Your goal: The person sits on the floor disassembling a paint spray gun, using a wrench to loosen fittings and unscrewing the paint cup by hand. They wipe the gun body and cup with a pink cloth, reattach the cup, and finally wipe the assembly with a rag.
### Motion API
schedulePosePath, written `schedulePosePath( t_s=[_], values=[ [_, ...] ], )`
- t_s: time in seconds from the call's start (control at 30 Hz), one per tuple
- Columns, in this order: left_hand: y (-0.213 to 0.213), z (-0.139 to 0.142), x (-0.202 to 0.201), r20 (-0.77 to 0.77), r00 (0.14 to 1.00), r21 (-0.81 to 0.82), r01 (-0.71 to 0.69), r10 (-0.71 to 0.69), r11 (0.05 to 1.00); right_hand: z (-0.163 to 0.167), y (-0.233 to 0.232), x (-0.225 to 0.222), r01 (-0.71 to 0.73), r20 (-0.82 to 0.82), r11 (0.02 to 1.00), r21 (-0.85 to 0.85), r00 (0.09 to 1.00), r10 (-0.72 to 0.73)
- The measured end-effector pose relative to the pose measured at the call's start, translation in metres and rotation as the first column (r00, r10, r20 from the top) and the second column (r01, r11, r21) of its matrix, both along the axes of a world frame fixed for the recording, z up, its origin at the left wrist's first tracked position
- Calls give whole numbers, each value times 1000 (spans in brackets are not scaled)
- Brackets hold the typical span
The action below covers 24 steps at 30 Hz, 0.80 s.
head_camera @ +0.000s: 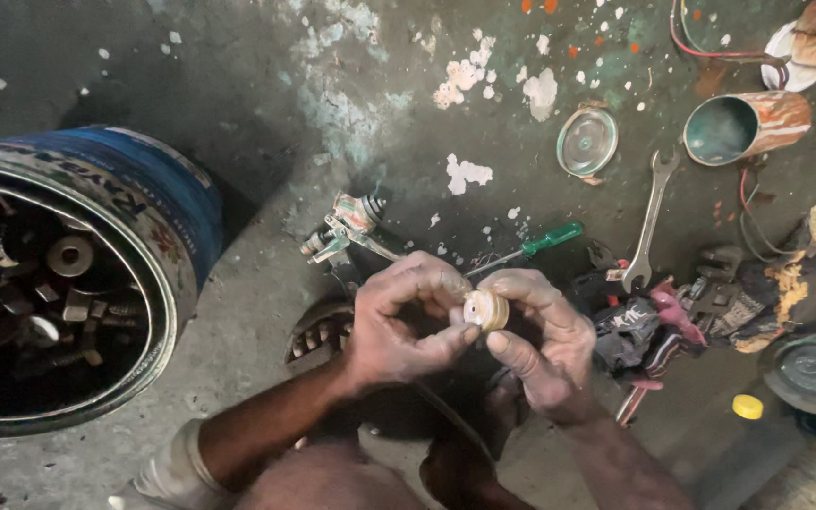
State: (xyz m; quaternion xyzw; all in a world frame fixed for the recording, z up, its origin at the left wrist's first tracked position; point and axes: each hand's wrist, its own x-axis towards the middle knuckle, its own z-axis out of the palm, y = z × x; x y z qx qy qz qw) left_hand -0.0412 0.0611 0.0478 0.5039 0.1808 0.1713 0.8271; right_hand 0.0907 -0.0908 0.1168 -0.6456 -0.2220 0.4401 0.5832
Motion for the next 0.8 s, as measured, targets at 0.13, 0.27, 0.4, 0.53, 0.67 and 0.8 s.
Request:
schedulePosePath(
  t_s=[0.13,0.27,0.4,0.53,0.67,0.8],
  values=[
    [-14,-13,-3,74,997,-220,-5,22,976,-2,0,-1,-37,241,998,-43,970,47],
    [-27,-23,-3,129,992,-561,69,4,825,0,3,-1,-29,301,997,-69,952,49],
    [-25,-23,-4,166,984,-696,74,59,714,6,14,0,-28,462,992,-124,883,83],
    [-17,-12,-9,115,991,-655,123,-62,746,12,24,-1,-34,671,981,-192,724,156],
    [-17,-1,-12,-47,991,-547,81,-127,833,15,29,-2,-21,718,968,-251,666,201],
    [-15,4,-13,-157,978,-409,62,-137,910,15,31,-2,-32,715,974,-224,674,186]
  ],
)
